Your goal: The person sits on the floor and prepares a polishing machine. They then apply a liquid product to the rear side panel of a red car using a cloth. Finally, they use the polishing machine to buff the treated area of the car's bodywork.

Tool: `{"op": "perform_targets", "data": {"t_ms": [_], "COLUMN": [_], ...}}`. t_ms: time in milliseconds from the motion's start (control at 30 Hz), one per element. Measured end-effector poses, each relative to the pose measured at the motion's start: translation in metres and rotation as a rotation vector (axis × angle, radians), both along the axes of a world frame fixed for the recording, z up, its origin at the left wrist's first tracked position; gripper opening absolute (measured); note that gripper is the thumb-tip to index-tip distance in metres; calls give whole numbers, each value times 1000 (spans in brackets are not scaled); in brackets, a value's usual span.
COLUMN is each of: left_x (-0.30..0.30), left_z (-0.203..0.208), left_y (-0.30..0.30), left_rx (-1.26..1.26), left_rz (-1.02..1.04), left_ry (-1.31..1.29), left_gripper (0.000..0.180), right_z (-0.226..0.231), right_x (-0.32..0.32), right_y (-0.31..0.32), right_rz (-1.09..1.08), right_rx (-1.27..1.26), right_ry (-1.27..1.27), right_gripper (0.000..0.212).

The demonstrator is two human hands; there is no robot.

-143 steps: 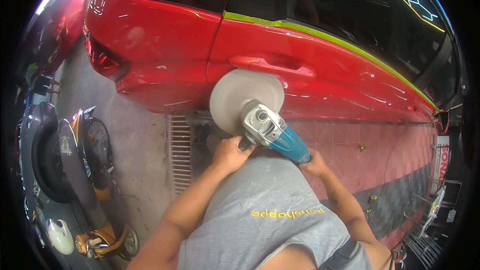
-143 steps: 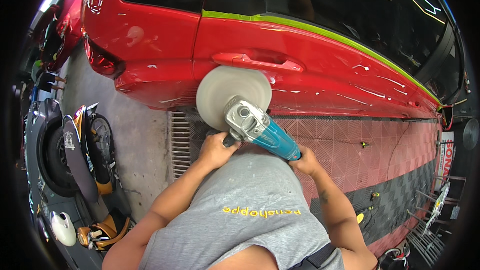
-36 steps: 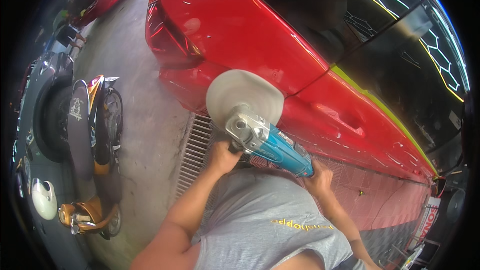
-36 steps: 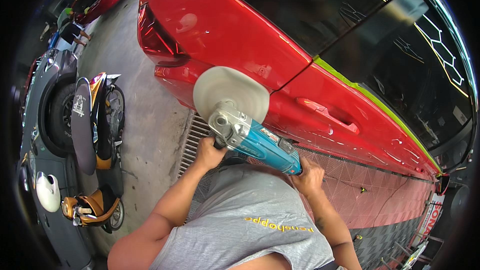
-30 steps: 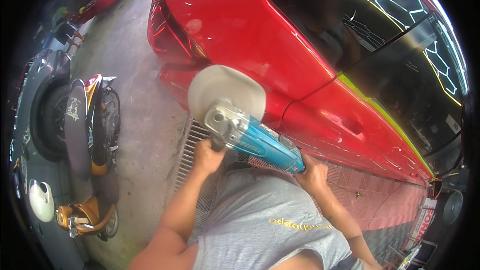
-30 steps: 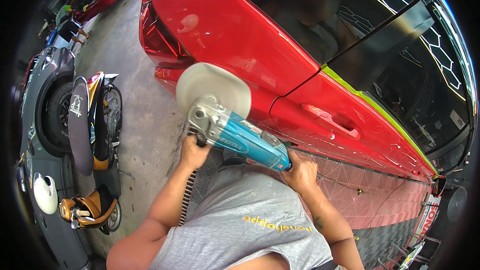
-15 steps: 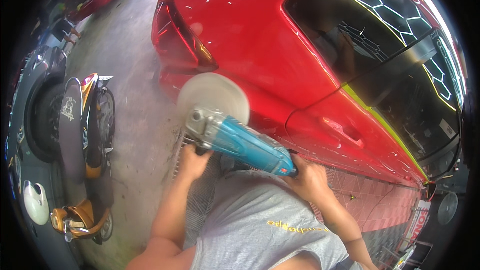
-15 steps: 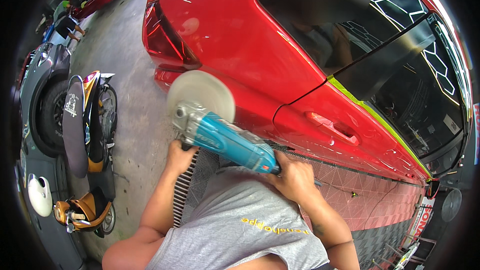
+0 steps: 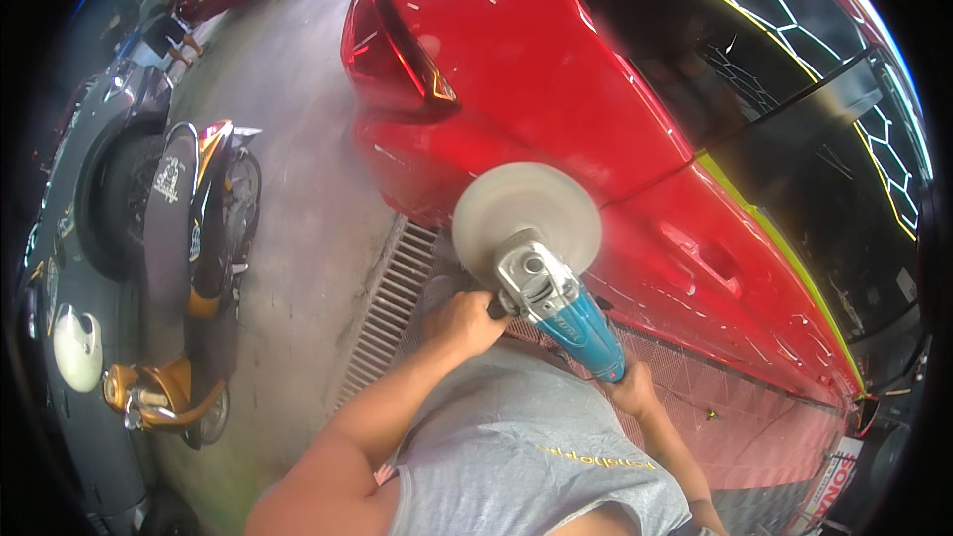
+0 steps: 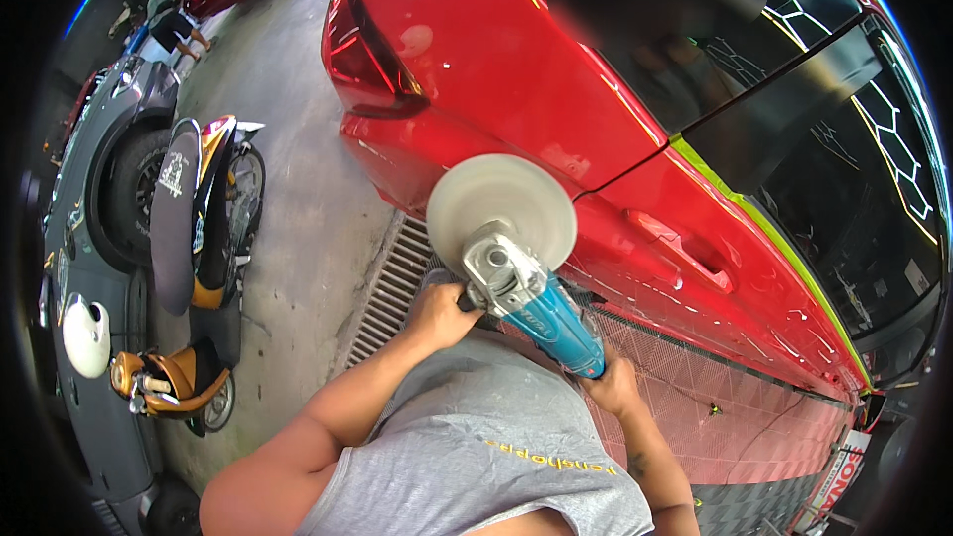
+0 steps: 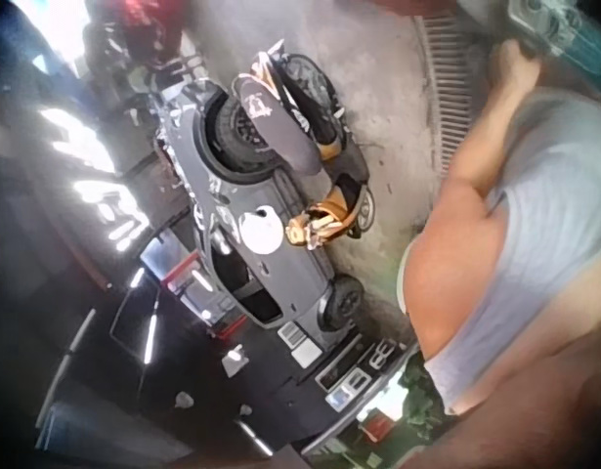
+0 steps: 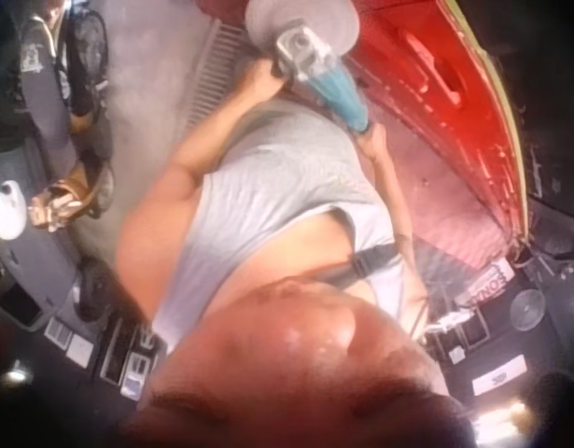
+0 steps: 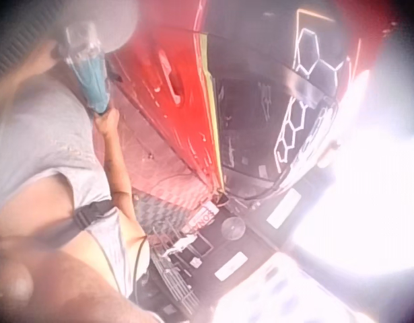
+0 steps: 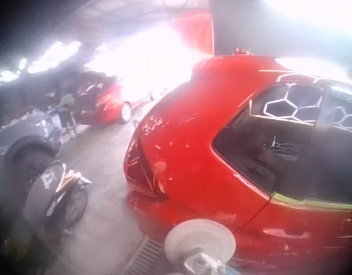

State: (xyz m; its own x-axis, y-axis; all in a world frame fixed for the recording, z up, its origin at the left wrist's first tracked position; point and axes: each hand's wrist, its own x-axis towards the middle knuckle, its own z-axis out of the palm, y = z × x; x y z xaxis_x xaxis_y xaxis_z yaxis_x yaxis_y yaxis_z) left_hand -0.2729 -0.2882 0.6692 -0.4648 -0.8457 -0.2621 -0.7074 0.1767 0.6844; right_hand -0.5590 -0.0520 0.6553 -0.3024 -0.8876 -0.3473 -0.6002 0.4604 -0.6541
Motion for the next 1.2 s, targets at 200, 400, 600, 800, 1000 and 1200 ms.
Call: {"op": "perform_targets", "data": {"t_ms": [200,400,600,800,1000,1200], "left_x": [58,120,171,233,245,192], "left_z": [9,30,31,-13,22,38], "left_y": [-45,-101,-151,-231,-265,-186], "left_rx": [-24,147,241,344,364,356], "left_rz": [11,53,163,297,270,137], "left_ry": [156,59,123,91,24,189], "left_gripper": [29,35,35,31,33,43], "right_z": [36,99,182,190,187,247], "right_x": [54,106,154,229,245,192], "right_y": [-64,-118,-198,-289,-309,-230], "right_rz": [63,187,325,440,457,323], "right_rx": [6,132,267,320,245,352], "right_ry": [54,162,105,-11,-29,-24], "right_gripper": [49,54,58,61,61,60]}}
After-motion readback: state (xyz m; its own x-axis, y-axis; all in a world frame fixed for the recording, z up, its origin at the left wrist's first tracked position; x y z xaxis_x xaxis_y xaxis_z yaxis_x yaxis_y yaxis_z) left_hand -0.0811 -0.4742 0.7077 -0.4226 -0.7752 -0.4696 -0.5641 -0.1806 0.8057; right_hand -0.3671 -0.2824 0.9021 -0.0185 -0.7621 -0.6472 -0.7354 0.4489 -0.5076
